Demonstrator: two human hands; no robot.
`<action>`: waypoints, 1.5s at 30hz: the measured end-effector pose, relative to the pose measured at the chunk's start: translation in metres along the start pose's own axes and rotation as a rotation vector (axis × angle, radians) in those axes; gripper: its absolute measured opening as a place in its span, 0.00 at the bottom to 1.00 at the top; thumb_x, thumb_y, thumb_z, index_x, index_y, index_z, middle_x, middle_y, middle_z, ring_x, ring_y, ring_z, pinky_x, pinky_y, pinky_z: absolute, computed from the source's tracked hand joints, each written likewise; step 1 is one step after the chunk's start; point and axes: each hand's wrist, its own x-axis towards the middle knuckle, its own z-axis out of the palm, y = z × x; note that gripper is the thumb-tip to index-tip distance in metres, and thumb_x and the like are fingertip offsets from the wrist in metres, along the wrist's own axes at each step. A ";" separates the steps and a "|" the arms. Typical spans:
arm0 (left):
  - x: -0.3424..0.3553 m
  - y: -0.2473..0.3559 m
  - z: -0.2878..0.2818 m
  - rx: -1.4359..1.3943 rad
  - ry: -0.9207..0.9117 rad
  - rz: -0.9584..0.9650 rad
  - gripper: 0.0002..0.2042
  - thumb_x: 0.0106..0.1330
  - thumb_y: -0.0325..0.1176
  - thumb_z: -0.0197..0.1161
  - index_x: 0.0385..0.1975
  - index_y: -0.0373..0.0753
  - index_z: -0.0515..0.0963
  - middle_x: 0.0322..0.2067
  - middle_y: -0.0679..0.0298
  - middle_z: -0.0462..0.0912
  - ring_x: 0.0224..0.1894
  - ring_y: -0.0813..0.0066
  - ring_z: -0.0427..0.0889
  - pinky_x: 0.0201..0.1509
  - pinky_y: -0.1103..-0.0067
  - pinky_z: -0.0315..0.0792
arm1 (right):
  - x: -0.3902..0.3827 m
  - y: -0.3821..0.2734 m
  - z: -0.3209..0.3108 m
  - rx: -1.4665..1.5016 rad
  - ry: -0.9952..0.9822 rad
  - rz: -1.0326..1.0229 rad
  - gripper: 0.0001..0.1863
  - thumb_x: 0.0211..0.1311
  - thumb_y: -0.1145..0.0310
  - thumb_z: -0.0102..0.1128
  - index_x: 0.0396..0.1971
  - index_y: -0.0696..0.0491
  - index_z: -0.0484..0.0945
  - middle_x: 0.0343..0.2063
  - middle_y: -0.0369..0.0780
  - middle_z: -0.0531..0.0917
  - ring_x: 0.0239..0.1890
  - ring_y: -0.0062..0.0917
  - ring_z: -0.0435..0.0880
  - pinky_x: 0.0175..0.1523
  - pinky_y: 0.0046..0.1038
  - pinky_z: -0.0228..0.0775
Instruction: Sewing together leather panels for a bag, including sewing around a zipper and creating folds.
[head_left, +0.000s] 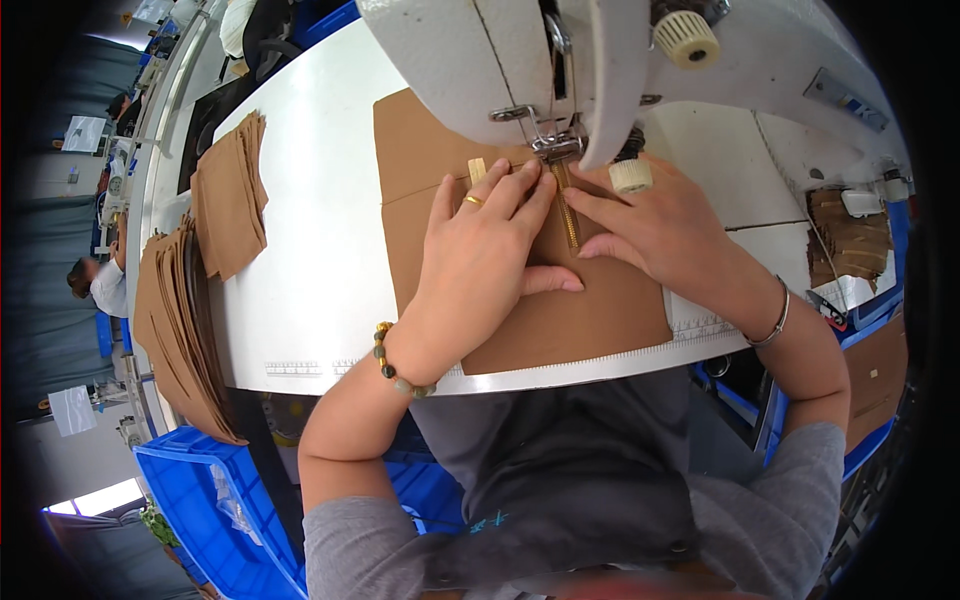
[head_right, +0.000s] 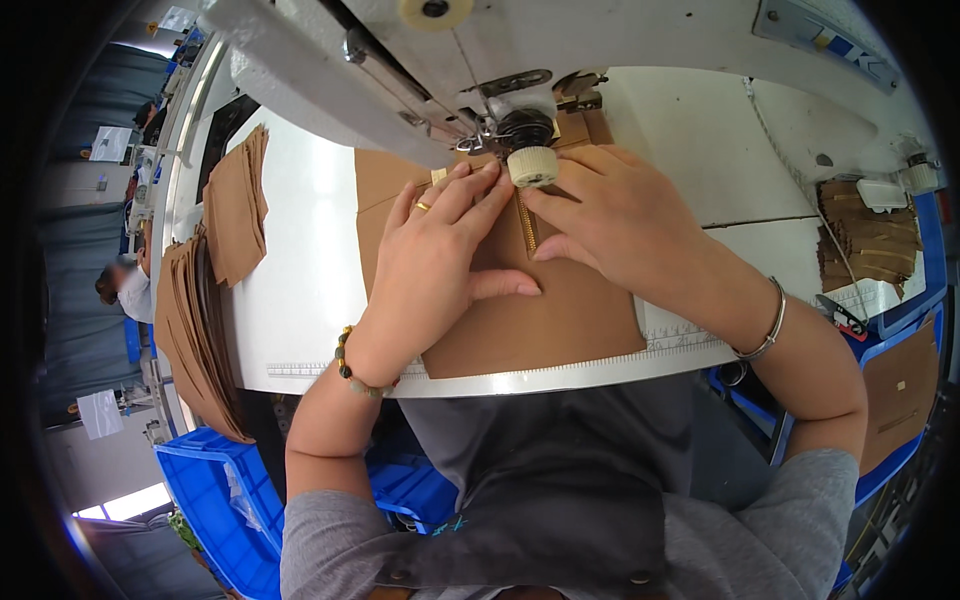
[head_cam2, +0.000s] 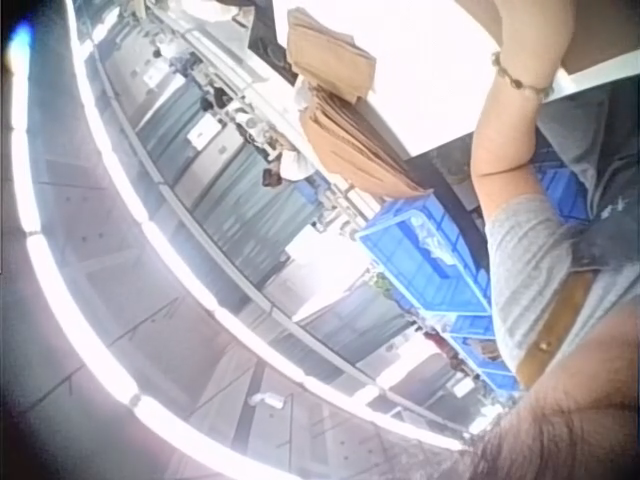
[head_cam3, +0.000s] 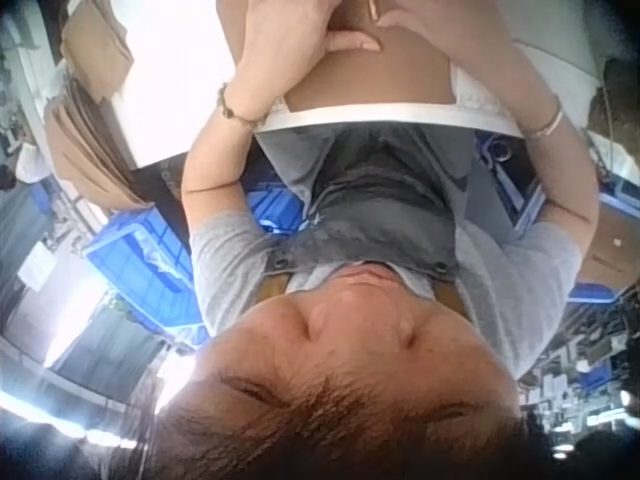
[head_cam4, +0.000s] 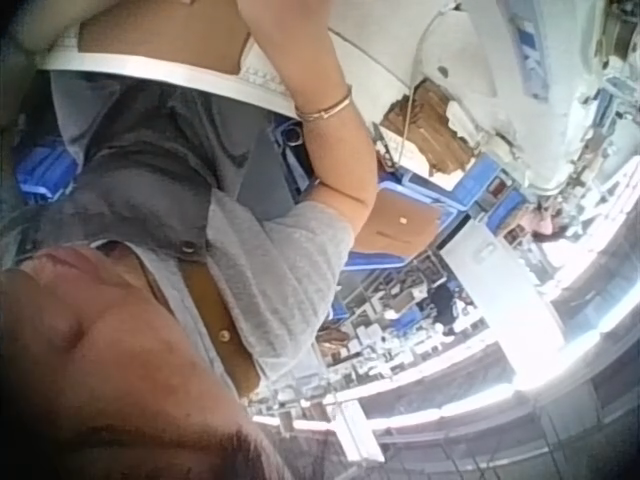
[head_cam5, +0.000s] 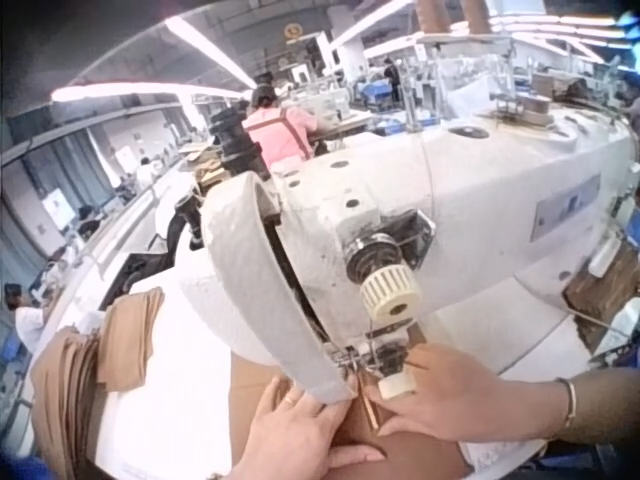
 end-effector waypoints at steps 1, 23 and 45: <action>-0.003 0.001 0.000 -0.006 0.003 -0.005 0.43 0.49 0.63 0.72 0.63 0.39 0.78 0.63 0.61 0.79 0.69 0.59 0.73 0.72 0.51 0.64 | -0.001 0.001 -0.003 0.046 -0.048 -0.003 0.27 0.45 0.55 0.77 0.46 0.52 0.85 0.48 0.36 0.83 0.52 0.33 0.80 0.59 0.34 0.74; -0.019 0.011 0.001 -0.109 0.075 0.064 0.29 0.52 0.51 0.75 0.52 0.41 0.86 0.56 0.63 0.85 0.62 0.61 0.82 0.65 0.58 0.74 | -0.009 -0.012 -0.009 0.064 -0.055 -0.070 0.30 0.42 0.57 0.77 0.47 0.57 0.85 0.50 0.42 0.84 0.54 0.34 0.81 0.67 0.40 0.71; -0.014 0.003 0.011 -0.244 0.143 -0.022 0.33 0.50 0.48 0.80 0.54 0.35 0.82 0.56 0.56 0.85 0.64 0.55 0.81 0.62 0.67 0.79 | 0.003 0.007 0.000 0.138 -0.063 0.051 0.26 0.49 0.54 0.75 0.46 0.53 0.85 0.48 0.38 0.82 0.53 0.36 0.79 0.59 0.36 0.73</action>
